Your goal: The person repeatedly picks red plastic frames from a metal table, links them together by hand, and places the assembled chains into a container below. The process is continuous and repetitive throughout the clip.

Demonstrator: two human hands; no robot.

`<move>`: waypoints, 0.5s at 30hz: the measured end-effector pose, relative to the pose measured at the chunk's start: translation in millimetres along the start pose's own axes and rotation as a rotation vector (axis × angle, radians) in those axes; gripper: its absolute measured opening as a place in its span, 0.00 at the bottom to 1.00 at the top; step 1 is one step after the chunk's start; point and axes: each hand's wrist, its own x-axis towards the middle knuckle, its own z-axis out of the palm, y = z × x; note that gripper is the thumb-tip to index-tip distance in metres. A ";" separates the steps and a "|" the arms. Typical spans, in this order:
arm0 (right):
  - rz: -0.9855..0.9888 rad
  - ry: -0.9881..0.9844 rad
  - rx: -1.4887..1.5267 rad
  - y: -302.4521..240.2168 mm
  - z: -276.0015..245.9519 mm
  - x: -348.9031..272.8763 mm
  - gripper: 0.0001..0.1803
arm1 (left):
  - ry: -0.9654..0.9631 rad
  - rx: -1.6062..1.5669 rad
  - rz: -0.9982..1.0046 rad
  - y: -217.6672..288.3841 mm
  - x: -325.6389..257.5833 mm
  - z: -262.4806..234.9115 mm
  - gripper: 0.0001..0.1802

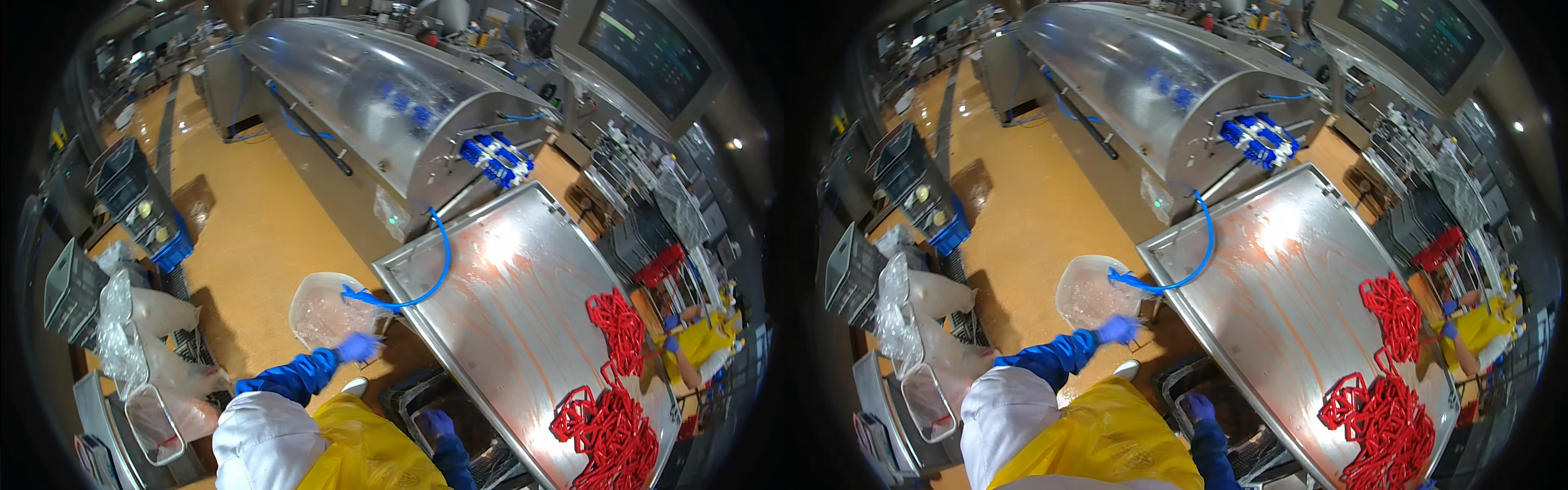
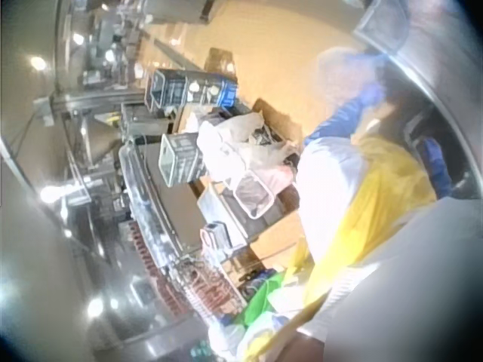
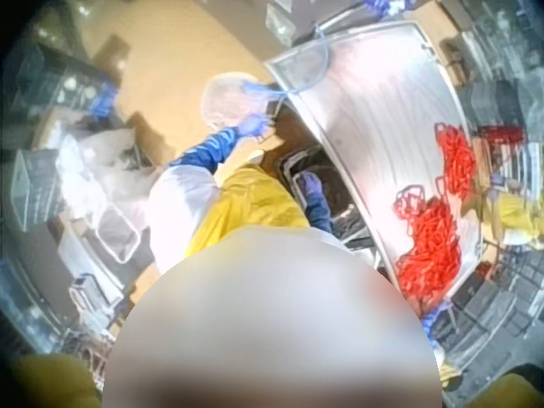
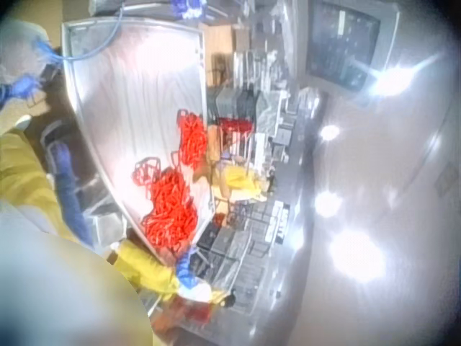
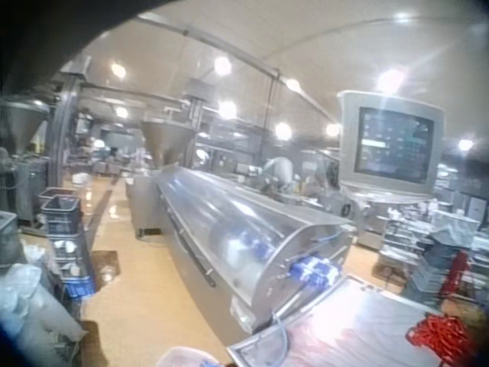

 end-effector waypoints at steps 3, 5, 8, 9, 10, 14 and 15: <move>0.347 -0.153 0.544 -25.9 6.8 53.6 0.09 | -0.712 0.338 -0.208 21.8 -62.7 138.0 0.18; 0.385 -0.244 0.673 -47.1 2.3 53.5 0.07 | -1.126 0.704 0.538 20.2 -86.3 181.4 0.20; 0.447 -0.354 0.591 -43.0 -19.3 6.0 0.06 | -1.036 0.429 -0.026 76.1 -106.4 170.2 0.21; 0.478 -0.404 0.529 -34.1 -23.3 -11.9 0.06 | -0.876 0.415 0.011 73.1 -102.1 154.9 0.21; 0.516 -0.438 0.461 -21.3 -25.5 -33.2 0.06 | -0.719 0.405 0.053 61.3 -86.5 129.5 0.21; 0.644 -0.513 0.207 24.4 -28.6 -117.1 0.09 | 0.299 1.126 0.206 32.5 -53.7 44.0 0.25; 0.612 -0.542 0.095 40.5 -34.1 -136.7 0.10 | 0.497 1.297 0.099 26.1 -48.5 33.3 0.26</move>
